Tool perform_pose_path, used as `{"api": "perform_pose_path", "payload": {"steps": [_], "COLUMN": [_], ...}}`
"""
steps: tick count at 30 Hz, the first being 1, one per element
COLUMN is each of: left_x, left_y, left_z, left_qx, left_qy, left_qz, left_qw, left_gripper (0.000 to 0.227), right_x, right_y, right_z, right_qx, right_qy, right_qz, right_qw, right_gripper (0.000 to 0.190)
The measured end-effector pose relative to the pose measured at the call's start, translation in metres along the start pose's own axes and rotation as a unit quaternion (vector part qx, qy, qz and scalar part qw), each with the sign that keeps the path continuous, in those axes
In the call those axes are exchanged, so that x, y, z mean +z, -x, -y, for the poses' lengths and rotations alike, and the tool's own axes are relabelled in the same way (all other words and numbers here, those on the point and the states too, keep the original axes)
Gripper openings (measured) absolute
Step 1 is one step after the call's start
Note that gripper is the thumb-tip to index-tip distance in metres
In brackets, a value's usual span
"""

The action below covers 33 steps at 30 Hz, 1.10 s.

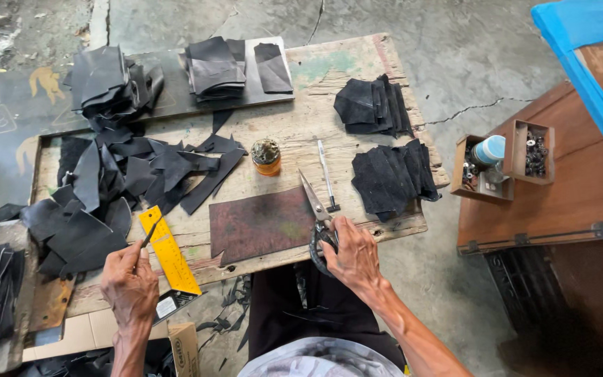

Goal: The person sorts black leather pieces on a workbench, uses a ruler and pen to mark cutting lines on them, and cuts along the marks with shears.

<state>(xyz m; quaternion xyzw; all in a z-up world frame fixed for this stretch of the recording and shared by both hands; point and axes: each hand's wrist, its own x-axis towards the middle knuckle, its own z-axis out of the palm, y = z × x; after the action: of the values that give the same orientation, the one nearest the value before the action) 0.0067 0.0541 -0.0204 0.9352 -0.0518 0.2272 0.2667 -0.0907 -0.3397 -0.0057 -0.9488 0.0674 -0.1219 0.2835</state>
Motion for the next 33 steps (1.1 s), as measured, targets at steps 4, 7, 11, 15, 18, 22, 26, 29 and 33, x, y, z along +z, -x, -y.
{"api": "perform_pose_path", "payload": {"steps": [4, 7, 11, 15, 18, 22, 26, 29, 33], "left_x": [0.007, 0.006, 0.0, -0.009, -0.009, 0.0, 0.007, 0.009, 0.011], "left_y": [0.0, -0.001, 0.002, 0.021, 0.043, 0.063, 0.067, 0.069, 0.072], "left_z": [0.003, -0.003, -0.019, -0.049, -0.082, -0.117, -0.13, -0.132, -0.127], "left_qx": [0.02, 0.044, 0.089, 0.033, -0.036, -0.039, -0.013, -0.016, -0.019], "left_qy": [-0.031, -0.057, -0.064, 0.055, 0.128, 0.212, 0.209, 0.205, 0.211], "left_qz": [0.009, 0.018, -0.009, -0.005, 0.023, 0.06, 0.06, 0.07, 0.072], "left_qw": [0.999, 0.997, 0.994, 0.998, 0.991, 0.975, 0.976, 0.976, 0.975], "left_gripper": [0.03, 0.031, 0.039, 0.017, 0.019, 0.019, 0.025, 0.025, 0.025], "right_x": [-0.001, -0.001, -0.009, -0.05, -0.075, -0.087, -0.082, -0.073, -0.063], "right_y": [-0.012, -0.01, 0.001, 0.003, -0.01, -0.031, -0.058, -0.069, -0.076], "right_z": [-0.003, -0.01, -0.028, -0.062, -0.085, -0.094, -0.087, -0.085, -0.085], "right_qx": [-0.008, -0.013, 0.023, 0.053, 0.123, 0.056, 0.051, 0.036, 0.016], "right_qy": [0.009, 0.004, -0.052, -0.087, -0.058, -0.017, 0.002, 0.038, 0.064], "right_qz": [-0.017, -0.035, -0.064, -0.114, -0.115, -0.154, -0.119, -0.103, -0.091], "right_qw": [1.0, 0.999, 0.996, 0.988, 0.984, 0.986, 0.992, 0.993, 0.994], "right_gripper": [0.039, 0.036, 0.018, 0.013, 0.014, 0.027, 0.046, 0.06, 0.072]}}
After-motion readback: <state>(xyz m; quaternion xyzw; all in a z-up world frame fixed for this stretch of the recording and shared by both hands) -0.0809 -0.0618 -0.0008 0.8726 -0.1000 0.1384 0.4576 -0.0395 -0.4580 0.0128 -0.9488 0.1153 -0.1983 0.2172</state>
